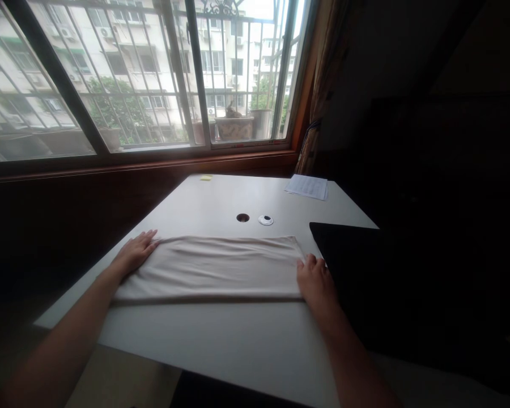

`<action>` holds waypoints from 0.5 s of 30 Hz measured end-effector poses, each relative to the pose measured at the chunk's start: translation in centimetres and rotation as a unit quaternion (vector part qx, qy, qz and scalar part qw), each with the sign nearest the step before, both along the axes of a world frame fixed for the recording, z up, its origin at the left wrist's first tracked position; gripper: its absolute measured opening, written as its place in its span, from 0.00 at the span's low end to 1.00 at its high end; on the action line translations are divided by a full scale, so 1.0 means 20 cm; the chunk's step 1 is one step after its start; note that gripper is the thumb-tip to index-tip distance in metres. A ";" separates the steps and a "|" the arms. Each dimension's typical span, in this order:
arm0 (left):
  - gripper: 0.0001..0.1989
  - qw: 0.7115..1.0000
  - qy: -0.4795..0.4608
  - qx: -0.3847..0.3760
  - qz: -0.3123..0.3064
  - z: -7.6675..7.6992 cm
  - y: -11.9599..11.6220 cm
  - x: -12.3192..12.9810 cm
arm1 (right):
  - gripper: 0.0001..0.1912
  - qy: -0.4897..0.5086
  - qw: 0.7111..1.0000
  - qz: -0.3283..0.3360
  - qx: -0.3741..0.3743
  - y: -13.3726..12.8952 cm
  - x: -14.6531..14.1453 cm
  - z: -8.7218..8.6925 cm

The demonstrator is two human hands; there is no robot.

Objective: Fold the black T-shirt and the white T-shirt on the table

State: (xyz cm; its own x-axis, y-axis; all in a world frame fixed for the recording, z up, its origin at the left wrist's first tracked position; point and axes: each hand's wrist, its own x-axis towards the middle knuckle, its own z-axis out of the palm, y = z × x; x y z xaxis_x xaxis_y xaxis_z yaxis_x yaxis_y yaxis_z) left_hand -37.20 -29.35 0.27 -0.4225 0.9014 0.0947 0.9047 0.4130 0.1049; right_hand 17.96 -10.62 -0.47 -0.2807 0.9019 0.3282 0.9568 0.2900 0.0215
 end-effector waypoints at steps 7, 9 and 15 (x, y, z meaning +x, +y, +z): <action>0.33 1.000 0.008 -0.011 -0.006 -0.01 0.01 -0.02 | 0.16 -0.019 0.998 -0.037 -0.054 -0.02 -0.02 0.03; 0.32 1.000 0.007 -0.013 -0.009 -0.01 0.01 -0.03 | 0.14 -0.009 0.998 -0.043 -0.046 -0.03 -0.02 0.04; 0.32 1.000 0.012 0.000 -0.016 -0.03 0.01 -0.05 | 0.15 0.064 0.996 -0.034 -0.054 -0.02 -0.02 0.06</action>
State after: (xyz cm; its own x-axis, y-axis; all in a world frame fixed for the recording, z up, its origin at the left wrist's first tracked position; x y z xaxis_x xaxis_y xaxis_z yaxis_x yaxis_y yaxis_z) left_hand -38.19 -29.23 -0.38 -0.3914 0.9142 0.1054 0.9196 0.3842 0.0826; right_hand 17.65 -10.99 0.81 -0.1798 0.9493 0.2578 0.9672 0.2184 -0.1296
